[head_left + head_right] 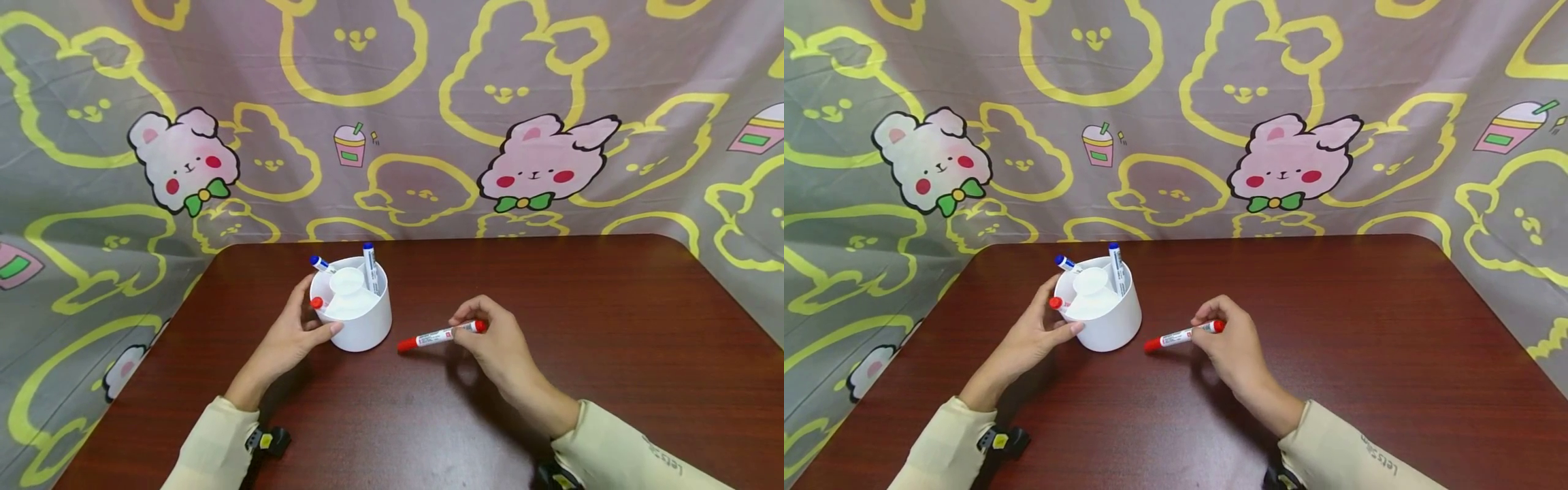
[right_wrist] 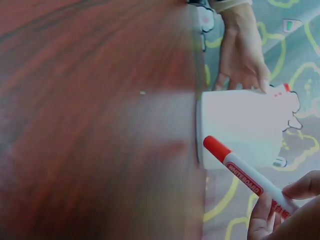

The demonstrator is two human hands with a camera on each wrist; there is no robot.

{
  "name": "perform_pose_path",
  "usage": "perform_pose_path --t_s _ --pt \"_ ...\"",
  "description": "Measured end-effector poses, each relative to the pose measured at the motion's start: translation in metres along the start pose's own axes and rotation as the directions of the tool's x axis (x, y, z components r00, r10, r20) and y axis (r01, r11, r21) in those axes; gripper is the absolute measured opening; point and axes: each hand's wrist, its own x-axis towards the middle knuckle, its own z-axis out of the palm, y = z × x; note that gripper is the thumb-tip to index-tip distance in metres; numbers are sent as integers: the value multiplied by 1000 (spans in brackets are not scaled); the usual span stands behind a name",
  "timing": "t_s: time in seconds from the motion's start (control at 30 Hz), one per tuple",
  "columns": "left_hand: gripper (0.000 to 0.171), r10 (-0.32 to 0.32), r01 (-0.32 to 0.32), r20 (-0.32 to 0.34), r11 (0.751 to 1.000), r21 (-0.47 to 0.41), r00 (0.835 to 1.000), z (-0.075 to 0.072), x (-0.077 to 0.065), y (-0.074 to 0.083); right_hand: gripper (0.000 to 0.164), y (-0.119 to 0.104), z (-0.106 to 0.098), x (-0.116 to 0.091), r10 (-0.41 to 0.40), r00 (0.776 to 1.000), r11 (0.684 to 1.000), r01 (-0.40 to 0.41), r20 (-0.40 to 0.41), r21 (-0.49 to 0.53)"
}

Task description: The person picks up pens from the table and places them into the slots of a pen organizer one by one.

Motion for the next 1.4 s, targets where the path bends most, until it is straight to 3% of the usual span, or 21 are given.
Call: perform_pose_path --t_s 0.23,0.67,1.1,1.4 --pt "92 29 -28 -19 999 33 999 1 1 -1 17 -9 -3 9 15 999 998 -13 -32 63" --pt "90 40 -40 -8 999 -30 999 -1 -1 0 13 -28 -10 20 6 997 970 11 -71 243" --pt "89 51 -51 -6 998 -39 999 -1 0 -3 13 -41 -1 30 -74 995 909 93 -61 405" --pt "89 69 -69 -10 997 -33 998 0 1 -4 19 -52 5 35 -84 993 867 112 -80 486"
